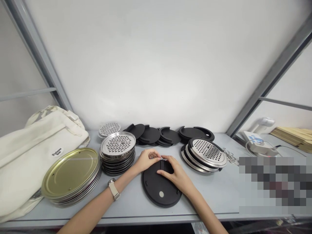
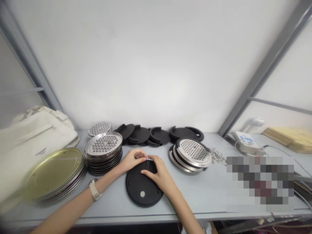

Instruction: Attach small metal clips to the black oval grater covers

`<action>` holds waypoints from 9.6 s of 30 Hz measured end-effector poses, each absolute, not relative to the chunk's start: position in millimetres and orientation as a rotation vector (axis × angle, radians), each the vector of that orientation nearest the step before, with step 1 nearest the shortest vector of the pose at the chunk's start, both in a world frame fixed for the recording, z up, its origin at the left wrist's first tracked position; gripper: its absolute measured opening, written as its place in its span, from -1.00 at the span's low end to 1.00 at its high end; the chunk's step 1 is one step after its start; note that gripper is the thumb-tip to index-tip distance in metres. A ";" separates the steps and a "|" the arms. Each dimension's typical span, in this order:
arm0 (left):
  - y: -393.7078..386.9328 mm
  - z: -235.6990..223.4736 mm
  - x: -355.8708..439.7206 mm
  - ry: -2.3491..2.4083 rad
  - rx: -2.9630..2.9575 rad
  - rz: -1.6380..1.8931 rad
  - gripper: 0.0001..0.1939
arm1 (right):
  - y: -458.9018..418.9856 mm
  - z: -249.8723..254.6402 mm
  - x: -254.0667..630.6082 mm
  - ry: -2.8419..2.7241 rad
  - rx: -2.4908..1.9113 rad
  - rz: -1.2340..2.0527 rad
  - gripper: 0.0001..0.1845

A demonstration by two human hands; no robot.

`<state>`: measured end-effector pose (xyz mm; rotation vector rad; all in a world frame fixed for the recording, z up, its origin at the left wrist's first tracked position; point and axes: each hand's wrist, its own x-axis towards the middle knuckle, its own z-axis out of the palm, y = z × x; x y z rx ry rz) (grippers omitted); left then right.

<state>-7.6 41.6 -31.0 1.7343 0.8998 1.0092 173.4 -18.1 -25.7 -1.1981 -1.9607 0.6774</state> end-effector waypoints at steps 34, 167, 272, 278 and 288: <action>43.0 -34.2 -7.8 0.879 1.729 1.006 -0.80 | -18.5 -26.1 172.9 -1.979 -1.214 0.691 -0.47; 40.1 -34.6 -5.8 0.927 1.819 0.959 -0.86 | -18.2 -27.2 171.9 -2.020 -1.209 0.633 -0.72; 33.0 -26.6 -2.9 0.962 1.912 0.952 -0.89 | -19.9 -24.0 168.5 -2.005 -1.240 0.621 -0.81; 33.3 -26.9 -2.9 0.963 1.910 0.953 -0.89 | -20.7 -23.7 168.6 -2.007 -1.235 0.615 -0.81; 32.8 -25.2 -2.9 0.971 1.907 0.930 -0.88 | -19.6 -23.7 168.9 -2.014 -1.212 0.602 -0.80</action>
